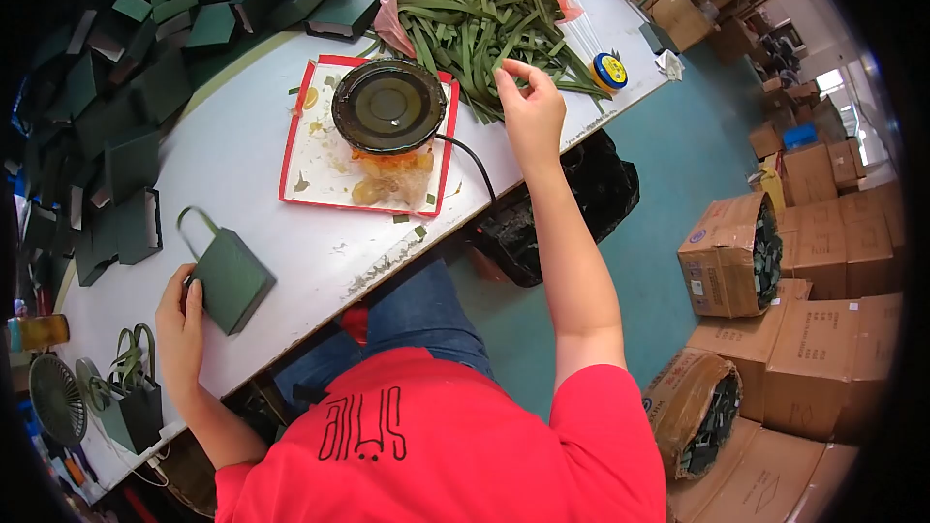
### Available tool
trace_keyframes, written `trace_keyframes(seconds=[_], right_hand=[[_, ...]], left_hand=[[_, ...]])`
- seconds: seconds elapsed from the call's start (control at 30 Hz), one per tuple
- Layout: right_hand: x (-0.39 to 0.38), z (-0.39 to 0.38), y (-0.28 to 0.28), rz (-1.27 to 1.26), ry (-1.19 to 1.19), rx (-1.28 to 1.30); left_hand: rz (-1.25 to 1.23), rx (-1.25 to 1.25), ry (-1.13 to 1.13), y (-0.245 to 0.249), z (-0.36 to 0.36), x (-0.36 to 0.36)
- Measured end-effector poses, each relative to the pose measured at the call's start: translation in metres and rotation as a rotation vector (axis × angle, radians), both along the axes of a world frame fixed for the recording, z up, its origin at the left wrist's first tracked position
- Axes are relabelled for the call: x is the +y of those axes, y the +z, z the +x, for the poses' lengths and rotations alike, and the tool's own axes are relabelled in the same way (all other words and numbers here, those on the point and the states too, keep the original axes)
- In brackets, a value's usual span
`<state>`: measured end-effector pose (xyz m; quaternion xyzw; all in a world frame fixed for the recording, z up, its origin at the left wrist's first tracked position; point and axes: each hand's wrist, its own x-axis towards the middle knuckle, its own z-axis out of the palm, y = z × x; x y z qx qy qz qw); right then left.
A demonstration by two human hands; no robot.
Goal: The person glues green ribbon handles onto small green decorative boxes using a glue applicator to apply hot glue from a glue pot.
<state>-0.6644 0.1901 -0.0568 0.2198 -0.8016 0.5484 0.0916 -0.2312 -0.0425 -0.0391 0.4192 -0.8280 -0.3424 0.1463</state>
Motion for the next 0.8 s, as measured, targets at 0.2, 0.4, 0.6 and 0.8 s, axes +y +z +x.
trace_keyframes(seconds=[0.2,0.4,0.6,0.8], right_hand=[[-0.031,-0.03,-0.013,0.102,-0.031,0.187],[-0.037,-0.034,-0.013,-0.04,-0.017,-0.088],[-0.022,-0.016,0.019,-0.467,0.099,0.057],[0.023,0.051,0.077,-0.551,0.441,-0.148]], left_hand=[[0.054,0.125,0.032,-0.01,0.009,-0.008],[-0.424,0.314,-0.272,0.016,-0.006,0.002],[-0.219,0.22,-0.488,0.021,-0.025,0.016],[-0.363,0.018,-0.475,0.024,-0.042,0.027]])
